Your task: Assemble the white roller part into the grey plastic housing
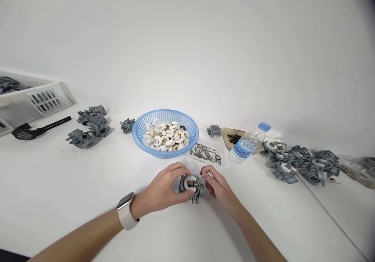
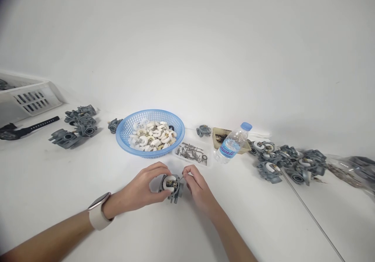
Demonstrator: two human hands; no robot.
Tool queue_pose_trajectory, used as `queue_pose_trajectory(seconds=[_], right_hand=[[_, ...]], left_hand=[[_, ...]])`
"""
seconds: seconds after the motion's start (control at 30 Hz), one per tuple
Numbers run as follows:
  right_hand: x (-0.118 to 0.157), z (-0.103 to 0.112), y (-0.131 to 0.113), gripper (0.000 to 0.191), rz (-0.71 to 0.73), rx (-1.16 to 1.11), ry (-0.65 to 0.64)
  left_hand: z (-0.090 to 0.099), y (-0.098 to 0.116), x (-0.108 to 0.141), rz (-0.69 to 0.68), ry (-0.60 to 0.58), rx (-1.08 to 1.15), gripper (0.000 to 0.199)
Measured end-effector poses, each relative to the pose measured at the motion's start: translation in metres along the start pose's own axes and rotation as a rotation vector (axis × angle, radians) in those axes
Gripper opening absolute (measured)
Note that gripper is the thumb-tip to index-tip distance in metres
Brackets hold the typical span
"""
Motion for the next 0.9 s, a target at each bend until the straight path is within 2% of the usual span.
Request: queue_pose_trajectory(seconds=[0.63, 0.9], right_hand=[[0.0021, -0.0033, -0.0038, 0.029, 0.004, -0.003, -0.009], [0.0006, -0.0049, 0.0007, 0.034, 0.023, -0.005, 0.001]], left_hand=[[0.0004, 0.0013, 0.0009, -0.027, 0.019, 0.000, 0.030], [-0.0014, 0.0006, 0.0016, -0.037, 0.015, -0.009, 0.031]])
Point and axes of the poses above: each hand's wrist, its own x-axis away from the middle knuckle, its own z-axis out of the back of the hand, y = z × x, the point moved 9 cm from there along -x, towards the middle knuckle, and after that the axes turned 5 degrees about -y, right-handed, at the moved point
